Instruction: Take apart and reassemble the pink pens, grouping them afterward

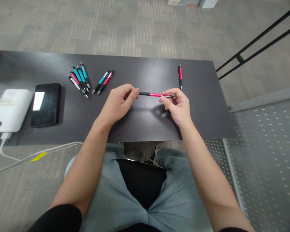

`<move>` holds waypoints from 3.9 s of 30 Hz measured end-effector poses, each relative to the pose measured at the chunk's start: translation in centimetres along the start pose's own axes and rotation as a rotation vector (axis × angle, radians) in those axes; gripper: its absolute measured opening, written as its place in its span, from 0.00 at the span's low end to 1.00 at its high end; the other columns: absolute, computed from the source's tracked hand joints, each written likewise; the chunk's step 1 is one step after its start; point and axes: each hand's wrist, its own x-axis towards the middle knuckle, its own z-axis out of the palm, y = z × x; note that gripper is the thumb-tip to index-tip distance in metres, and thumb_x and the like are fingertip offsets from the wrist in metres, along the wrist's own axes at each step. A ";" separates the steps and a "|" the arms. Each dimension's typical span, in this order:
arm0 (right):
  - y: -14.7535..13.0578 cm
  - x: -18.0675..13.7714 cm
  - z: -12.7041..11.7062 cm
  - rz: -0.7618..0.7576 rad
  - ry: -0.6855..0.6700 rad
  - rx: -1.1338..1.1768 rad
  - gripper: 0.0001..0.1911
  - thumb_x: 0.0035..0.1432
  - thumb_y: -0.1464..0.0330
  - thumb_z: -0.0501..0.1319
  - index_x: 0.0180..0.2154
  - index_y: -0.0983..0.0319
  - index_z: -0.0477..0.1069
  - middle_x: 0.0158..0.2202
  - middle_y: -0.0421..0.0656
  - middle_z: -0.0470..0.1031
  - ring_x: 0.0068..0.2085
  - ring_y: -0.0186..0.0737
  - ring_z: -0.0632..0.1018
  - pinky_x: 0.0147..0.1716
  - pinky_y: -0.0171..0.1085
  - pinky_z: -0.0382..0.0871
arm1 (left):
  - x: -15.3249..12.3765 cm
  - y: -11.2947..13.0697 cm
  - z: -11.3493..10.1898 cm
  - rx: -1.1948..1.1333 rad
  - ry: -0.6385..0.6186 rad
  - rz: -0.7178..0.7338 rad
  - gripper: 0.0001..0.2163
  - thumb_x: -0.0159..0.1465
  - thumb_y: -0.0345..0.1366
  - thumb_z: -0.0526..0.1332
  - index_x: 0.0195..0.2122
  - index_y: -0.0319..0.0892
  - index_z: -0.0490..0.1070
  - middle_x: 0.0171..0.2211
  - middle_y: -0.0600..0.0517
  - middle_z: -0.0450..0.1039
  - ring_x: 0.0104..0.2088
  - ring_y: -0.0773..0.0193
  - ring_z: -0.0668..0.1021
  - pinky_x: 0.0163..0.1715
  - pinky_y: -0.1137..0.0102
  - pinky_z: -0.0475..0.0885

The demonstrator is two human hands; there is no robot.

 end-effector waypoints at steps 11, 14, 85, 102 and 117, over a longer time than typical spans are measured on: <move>-0.4 0.6 -1.3 0.063 -0.026 -0.014 0.33 0.62 0.32 0.79 0.47 0.53 0.91 0.34 0.40 0.82 0.30 0.39 0.72 0.33 0.43 0.73 | -0.8 1.7 2.9 -0.061 -0.280 0.005 0.12 0.81 0.48 0.65 0.44 0.49 0.83 0.37 0.50 0.86 0.35 0.53 0.84 0.41 0.58 0.74; -1.0 1.3 -3.9 0.029 0.059 -0.094 0.34 0.66 0.32 0.75 0.52 0.54 0.91 0.41 0.43 0.86 0.34 0.40 0.75 0.35 0.42 0.75 | -0.9 0.8 2.7 -0.043 -0.232 -0.071 0.17 0.77 0.53 0.70 0.59 0.50 0.82 0.39 0.51 0.87 0.32 0.53 0.81 0.38 0.58 0.73; -1.0 9.7 -6.8 0.154 0.723 -0.354 0.24 0.76 0.88 0.64 0.33 0.55 0.72 0.24 0.31 0.70 0.29 0.38 0.70 0.45 0.40 0.67 | -1.2 -7.8 -11.7 0.422 0.221 -0.685 0.27 0.79 0.31 0.70 0.78 0.40 0.79 0.76 0.35 0.80 0.72 0.41 0.87 0.77 0.54 0.80; -0.2 9.0 -8.2 0.047 0.775 -0.129 0.18 0.79 0.73 0.69 0.38 0.49 0.67 0.24 0.30 0.69 0.25 0.34 0.64 0.35 0.48 0.53 | 0.3 -5.9 -6.9 -0.596 0.319 -0.418 0.26 0.71 0.28 0.73 0.70 0.40 0.76 0.43 0.56 0.81 0.25 0.71 0.81 0.31 0.71 0.81; 1.7 2.9 -4.0 -0.171 0.242 -0.055 0.28 0.67 0.43 0.79 0.57 0.49 0.76 0.35 0.35 0.72 0.32 0.41 0.71 0.35 0.44 0.70 | 1.8 -3.3 1.0 -0.702 -0.060 -0.224 0.66 0.66 0.51 0.90 0.93 0.61 0.44 0.49 0.55 0.83 0.32 0.62 0.91 0.30 0.70 0.88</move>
